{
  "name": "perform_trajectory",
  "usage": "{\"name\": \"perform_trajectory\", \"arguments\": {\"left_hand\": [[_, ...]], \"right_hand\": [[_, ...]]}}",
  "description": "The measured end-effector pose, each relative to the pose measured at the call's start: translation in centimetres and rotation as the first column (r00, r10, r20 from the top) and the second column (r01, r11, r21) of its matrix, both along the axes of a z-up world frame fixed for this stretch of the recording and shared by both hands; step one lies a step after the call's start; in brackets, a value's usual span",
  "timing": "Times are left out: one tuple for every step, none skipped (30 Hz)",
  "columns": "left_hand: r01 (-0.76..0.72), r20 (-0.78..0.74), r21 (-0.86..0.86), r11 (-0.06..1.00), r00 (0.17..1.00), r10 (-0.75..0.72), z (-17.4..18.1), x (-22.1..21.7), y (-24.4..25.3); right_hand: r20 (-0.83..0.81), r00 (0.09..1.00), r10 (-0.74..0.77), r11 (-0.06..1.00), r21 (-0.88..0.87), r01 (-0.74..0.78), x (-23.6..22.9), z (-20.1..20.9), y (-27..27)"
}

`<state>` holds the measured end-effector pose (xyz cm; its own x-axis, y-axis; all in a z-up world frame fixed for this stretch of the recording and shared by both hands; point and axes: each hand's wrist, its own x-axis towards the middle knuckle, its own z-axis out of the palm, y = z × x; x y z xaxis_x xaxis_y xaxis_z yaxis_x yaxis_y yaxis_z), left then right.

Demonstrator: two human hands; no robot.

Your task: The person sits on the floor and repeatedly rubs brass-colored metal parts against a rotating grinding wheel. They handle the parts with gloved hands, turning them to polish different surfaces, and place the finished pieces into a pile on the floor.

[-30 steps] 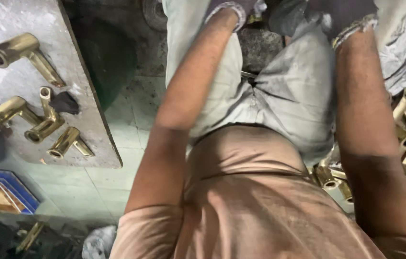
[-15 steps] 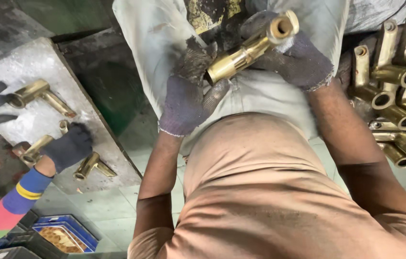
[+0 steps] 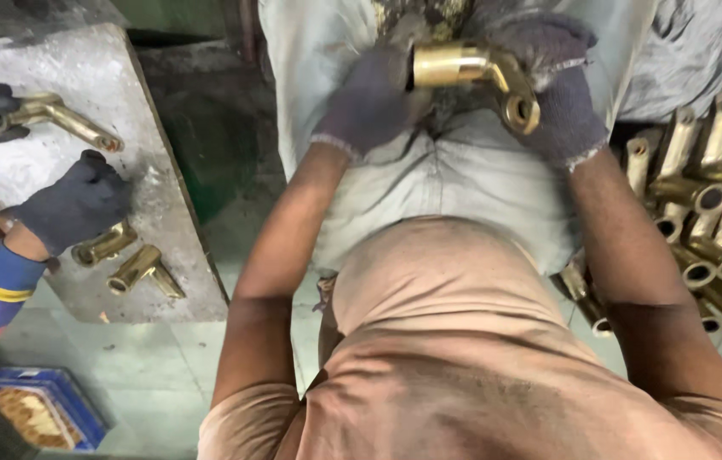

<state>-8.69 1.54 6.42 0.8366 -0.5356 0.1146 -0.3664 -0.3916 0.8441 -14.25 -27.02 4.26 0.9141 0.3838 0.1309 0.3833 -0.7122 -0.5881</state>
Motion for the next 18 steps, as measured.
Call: {"name": "perform_trajectory", "arguments": {"left_hand": [[0.019,0.117,-0.091,0.996,0.993,-0.009,-1.2,1.5,-0.4],[0.021,0.005,-0.065,0.998,1.000,-0.021,-2.3,3.4,-1.0],[0.027,-0.112,-0.041,0.999,0.993,-0.031,-3.4,5.2,-1.7],[0.038,-0.229,-0.019,0.999,0.973,-0.042,-4.4,7.0,-2.7],[0.056,-0.296,0.082,0.995,0.955,-0.029,-5.4,8.4,-3.8],[0.082,-0.362,0.179,0.980,0.932,-0.011,-6.4,9.7,-5.0],[0.113,-0.430,0.272,0.956,0.903,0.016,-7.4,10.9,-6.1],[0.110,-0.371,0.248,0.962,0.929,-0.011,-8.3,11.6,-6.9],[0.108,-0.317,0.227,0.968,0.948,-0.032,-9.1,11.7,-7.4],[0.108,-0.261,0.206,0.973,0.964,-0.052,-9.7,12.0,-8.3],[0.069,-0.339,0.184,0.980,0.941,-0.002,-10.1,11.8,-8.7],[0.028,-0.416,0.167,0.986,0.908,0.044,-10.3,11.2,-8.6],[-0.011,-0.483,0.148,0.989,0.872,0.082,-10.0,10.9,-8.8],[-0.050,-0.547,0.133,0.990,0.829,0.116,-9.6,10.6,-8.9],[-0.096,-0.598,0.122,0.988,0.787,0.150,-9.0,10.9,-8.9],[-0.142,-0.648,0.113,0.983,0.740,0.181,-8.5,11.4,-9.1],[-0.142,-0.648,0.068,0.988,0.746,0.152,-8.3,11.6,-9.1],[-0.141,-0.647,0.023,0.990,0.753,0.122,-8.2,11.8,-9.4]], "right_hand": [[0.057,0.998,0.011,1.000,0.002,-0.011,1.5,-0.2,-0.4],[0.115,0.993,0.023,1.000,0.003,-0.023,3.1,-0.5,-0.7],[0.102,0.995,-0.006,0.994,-0.111,0.017,4.8,-0.8,-1.0],[0.094,0.995,-0.035,0.973,-0.223,0.055,6.3,-1.1,-1.3],[0.083,0.995,-0.061,0.939,-0.333,0.085,7.5,-1.3,-1.5],[0.129,0.989,-0.065,0.970,-0.223,0.093,8.5,-1.5,-1.8],[0.169,0.983,-0.069,0.990,-0.107,0.088,9.5,-1.7,-1.9],[0.205,0.976,-0.077,0.997,0.011,0.077,10.3,-2.0,-1.9],[0.101,0.987,-0.128,0.989,0.088,0.119,10.6,-2.3,-2.0],[-0.009,0.985,-0.171,0.973,0.157,0.171,11.1,-2.7,-2.4],[-0.128,0.969,-0.211,0.948,0.216,0.235,11.0,-3.0,-2.8],[-0.058,0.984,-0.167,0.969,0.175,0.174,10.7,-3.5,-3.3],[0.019,0.992,-0.121,0.985,0.128,0.117,10.7,-3.9,-4.0],[0.013,0.991,-0.136,0.987,0.087,0.134,10.5,-4.3,-4.8],[0.019,0.989,-0.147,0.988,0.049,0.146,11.0,-4.8,-5.6],[-0.053,0.973,-0.225,0.974,0.013,0.226,11.4,-5.2,-6.7],[-0.135,0.948,-0.289,0.957,-0.020,0.289,11.8,-6.1,-7.0],[0.053,0.994,-0.098,0.927,-0.359,0.111,12.4,-6.2,-8.2]]}}
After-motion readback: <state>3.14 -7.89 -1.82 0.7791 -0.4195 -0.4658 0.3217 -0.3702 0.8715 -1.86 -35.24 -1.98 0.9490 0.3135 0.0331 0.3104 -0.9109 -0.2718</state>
